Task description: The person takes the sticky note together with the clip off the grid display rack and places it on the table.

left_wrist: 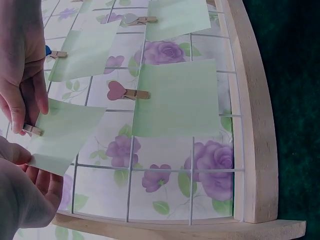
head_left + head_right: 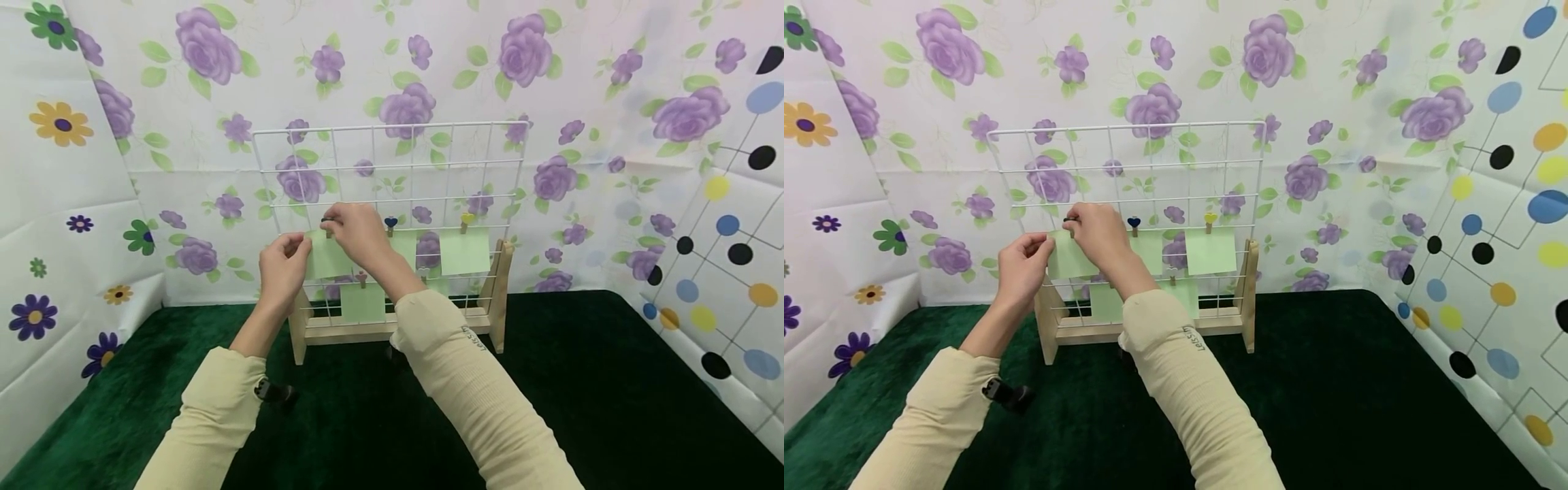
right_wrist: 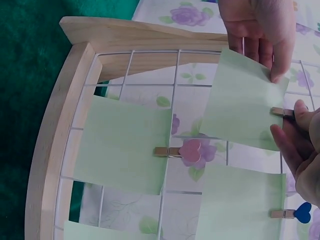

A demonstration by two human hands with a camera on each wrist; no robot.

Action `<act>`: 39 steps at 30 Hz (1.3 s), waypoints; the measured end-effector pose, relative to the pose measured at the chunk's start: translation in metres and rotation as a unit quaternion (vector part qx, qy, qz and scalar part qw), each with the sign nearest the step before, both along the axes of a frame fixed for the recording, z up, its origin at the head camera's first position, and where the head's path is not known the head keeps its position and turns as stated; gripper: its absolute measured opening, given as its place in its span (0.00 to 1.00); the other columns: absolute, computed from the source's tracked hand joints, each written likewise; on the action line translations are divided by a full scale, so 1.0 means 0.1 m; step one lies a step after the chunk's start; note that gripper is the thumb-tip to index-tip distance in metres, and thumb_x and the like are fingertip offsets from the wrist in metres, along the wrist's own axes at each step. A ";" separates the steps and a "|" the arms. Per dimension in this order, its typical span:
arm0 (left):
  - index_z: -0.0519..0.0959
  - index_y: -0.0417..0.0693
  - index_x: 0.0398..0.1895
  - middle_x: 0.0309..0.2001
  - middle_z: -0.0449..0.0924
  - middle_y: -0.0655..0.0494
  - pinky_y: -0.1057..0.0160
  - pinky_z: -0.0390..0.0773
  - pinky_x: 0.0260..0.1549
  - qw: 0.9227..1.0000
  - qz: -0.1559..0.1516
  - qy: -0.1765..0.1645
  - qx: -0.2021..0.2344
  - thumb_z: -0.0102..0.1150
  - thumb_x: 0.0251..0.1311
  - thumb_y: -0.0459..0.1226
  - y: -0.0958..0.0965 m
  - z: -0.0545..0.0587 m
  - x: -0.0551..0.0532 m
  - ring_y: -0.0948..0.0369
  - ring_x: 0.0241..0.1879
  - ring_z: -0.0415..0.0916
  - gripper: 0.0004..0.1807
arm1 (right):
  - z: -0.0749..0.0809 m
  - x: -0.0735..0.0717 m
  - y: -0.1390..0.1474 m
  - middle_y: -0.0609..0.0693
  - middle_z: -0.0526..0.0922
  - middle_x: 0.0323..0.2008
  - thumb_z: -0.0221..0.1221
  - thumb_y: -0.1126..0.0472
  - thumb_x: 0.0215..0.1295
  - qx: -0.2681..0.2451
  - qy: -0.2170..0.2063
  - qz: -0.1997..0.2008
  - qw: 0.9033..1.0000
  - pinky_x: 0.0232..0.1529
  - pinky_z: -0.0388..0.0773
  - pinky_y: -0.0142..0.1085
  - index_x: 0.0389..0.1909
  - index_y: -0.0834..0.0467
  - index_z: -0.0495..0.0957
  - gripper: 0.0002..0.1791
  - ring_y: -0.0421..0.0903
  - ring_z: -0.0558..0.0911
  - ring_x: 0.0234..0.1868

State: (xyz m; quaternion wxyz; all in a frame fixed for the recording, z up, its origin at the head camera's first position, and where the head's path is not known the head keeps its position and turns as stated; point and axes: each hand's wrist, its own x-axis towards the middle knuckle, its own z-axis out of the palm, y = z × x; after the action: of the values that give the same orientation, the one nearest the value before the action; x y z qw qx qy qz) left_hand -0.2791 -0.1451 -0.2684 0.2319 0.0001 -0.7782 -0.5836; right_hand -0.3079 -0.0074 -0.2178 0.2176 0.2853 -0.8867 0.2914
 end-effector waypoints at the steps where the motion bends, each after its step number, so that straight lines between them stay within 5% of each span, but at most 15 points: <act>1: 0.75 0.33 0.56 0.52 0.77 0.40 0.54 0.72 0.52 1.000 0.001 0.001 -0.001 0.50 0.70 0.37 0.00 0.00 0.00 0.51 0.55 0.72 0.18 | 0.00 0.00 0.00 0.50 0.86 0.39 0.59 0.59 0.68 0.001 0.003 -0.001 1.000 0.38 0.76 0.30 0.44 0.60 0.84 0.11 0.43 0.83 0.39; 18: 0.77 0.33 0.52 0.49 0.79 0.41 0.58 0.72 0.47 1.000 -0.009 0.010 -0.006 0.51 0.69 0.36 0.01 0.02 -0.03 0.52 0.49 0.74 0.16 | 0.00 0.01 -0.02 0.45 0.87 0.36 0.61 0.56 0.66 0.051 0.058 -0.056 0.995 0.30 0.75 0.30 0.42 0.55 0.85 0.09 0.42 0.83 0.33; 31: 0.77 0.33 0.51 0.46 0.79 0.40 0.62 0.71 0.42 1.000 0.001 0.013 -0.014 0.51 0.69 0.35 0.00 0.02 -0.04 0.54 0.46 0.74 0.15 | 0.09 0.05 -0.05 0.45 0.87 0.37 0.62 0.55 0.66 0.082 0.074 -0.045 0.993 0.25 0.74 0.30 0.43 0.53 0.86 0.09 0.41 0.83 0.31; 39: 0.77 0.33 0.52 0.48 0.79 0.41 0.60 0.73 0.45 1.000 0.001 0.003 -0.007 0.50 0.70 0.36 -0.05 -0.01 0.00 0.53 0.48 0.74 0.15 | 0.10 0.07 -0.03 0.47 0.87 0.39 0.63 0.57 0.65 0.048 0.055 -0.020 0.997 0.29 0.76 0.30 0.44 0.56 0.86 0.10 0.42 0.84 0.35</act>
State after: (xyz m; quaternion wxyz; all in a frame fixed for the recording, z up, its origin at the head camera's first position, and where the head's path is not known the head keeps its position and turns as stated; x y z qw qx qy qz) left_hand -0.2788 -0.1499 -0.2694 0.2352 -0.0022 -0.7815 -0.5779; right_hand -0.3008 -0.0108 -0.2080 0.2581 0.2931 -0.8920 0.2277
